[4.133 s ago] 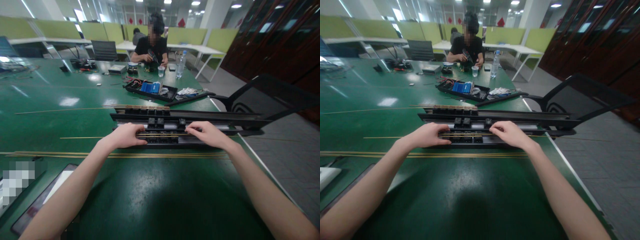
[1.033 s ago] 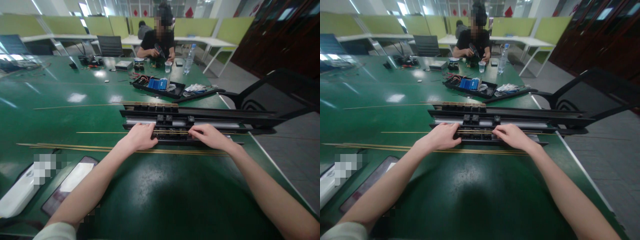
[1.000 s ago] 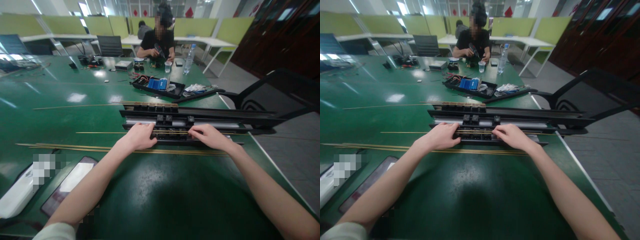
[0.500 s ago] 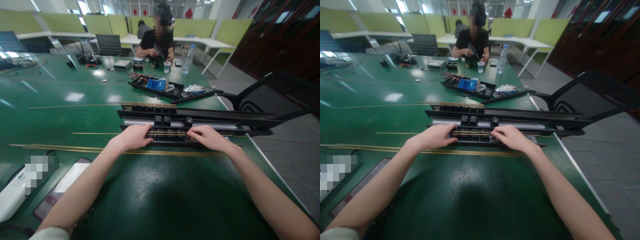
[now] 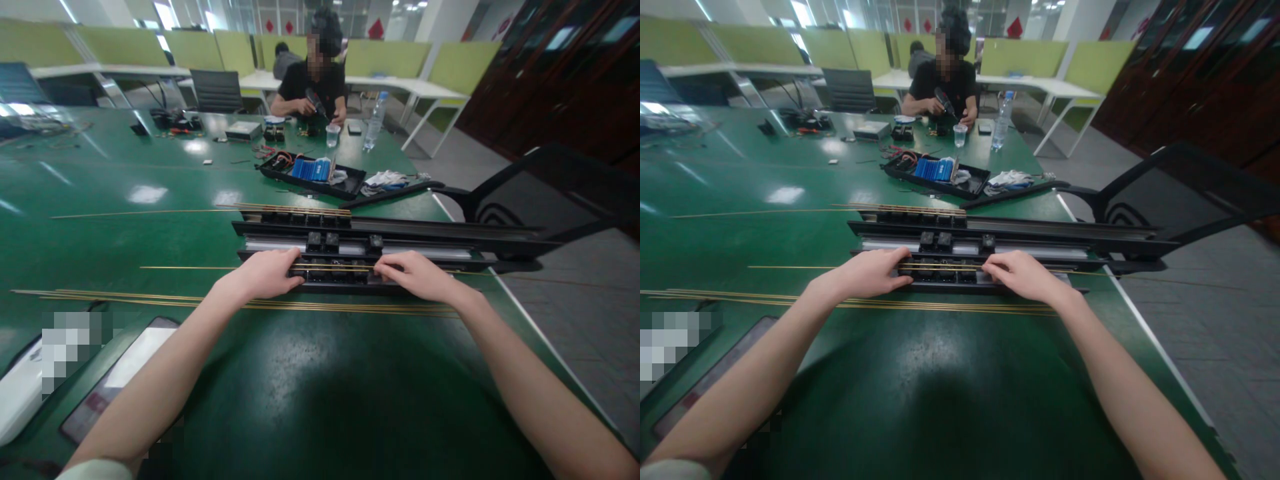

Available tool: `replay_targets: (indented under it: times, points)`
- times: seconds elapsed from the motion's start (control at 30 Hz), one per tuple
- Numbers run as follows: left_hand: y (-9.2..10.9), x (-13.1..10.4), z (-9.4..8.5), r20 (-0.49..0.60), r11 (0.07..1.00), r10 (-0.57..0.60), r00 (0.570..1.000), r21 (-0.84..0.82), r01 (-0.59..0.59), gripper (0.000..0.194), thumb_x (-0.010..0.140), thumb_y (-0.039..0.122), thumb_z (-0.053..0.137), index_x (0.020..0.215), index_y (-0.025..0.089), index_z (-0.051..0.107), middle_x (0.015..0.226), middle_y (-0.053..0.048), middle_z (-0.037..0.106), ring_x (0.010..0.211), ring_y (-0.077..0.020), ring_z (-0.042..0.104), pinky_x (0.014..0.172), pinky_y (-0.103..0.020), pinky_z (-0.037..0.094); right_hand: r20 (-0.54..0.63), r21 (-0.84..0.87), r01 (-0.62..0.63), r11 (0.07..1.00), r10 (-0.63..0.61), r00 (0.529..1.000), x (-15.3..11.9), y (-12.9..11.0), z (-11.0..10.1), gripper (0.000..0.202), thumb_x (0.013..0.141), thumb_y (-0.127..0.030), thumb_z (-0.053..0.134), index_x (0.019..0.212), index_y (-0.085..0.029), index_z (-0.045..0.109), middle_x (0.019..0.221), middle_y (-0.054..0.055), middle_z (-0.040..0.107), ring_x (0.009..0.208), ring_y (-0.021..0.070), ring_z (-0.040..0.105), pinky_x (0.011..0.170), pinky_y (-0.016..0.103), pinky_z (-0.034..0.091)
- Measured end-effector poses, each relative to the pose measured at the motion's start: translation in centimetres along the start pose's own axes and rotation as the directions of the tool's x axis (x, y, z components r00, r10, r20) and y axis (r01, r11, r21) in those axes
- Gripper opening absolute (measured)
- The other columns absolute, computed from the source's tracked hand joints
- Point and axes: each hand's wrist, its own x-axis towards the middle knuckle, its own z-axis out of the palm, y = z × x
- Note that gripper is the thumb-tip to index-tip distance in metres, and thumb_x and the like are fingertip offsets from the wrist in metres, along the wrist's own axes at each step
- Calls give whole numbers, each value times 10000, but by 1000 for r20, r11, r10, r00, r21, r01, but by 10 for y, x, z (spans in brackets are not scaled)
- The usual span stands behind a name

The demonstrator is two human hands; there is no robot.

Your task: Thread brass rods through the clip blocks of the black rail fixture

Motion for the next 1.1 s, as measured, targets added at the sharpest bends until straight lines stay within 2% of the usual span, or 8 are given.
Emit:
replay_targets:
  times: [0.37, 0.67, 1.1]
  points:
    - [1, 0, 0, 12, 1000, -17, 1000, 0, 17, 384, 904, 466, 539, 1184, 203, 535, 1149, -121, 723, 1031, -305, 698, 827, -380, 531, 44, 9, -22, 1000, 22, 999, -2, -2, -5, 343, 971, -433, 458, 813, -209, 664, 748, 18, 706, 692, 184, 633, 662, 293, 414]
    - [4, -1, 2, -1, 999, -24, 1000, 38, 24, 341, 910, 451, 518, 1134, 194, 530, 1076, -138, 737, 978, -323, 714, 791, -394, 538, 77, 32, -46, 998, 44, 996, -4, -2, -8, 356, 956, -466, 471, 799, -208, 659, 756, 26, 717, 709, 196, 640, 675, 304, 425]
    - [8, -3, 6, -16, 998, -14, 1000, 61, 15, 342, 925, 415, 465, 1161, 171, 504, 1115, -157, 732, 1011, -324, 712, 815, -406, 548, 87, 8, -84, 996, 83, 993, -8, -3, -14, 379, 962, -500, 463, 795, -210, 640, 726, 13, 680, 678, 183, 610, 655, 292, 412]
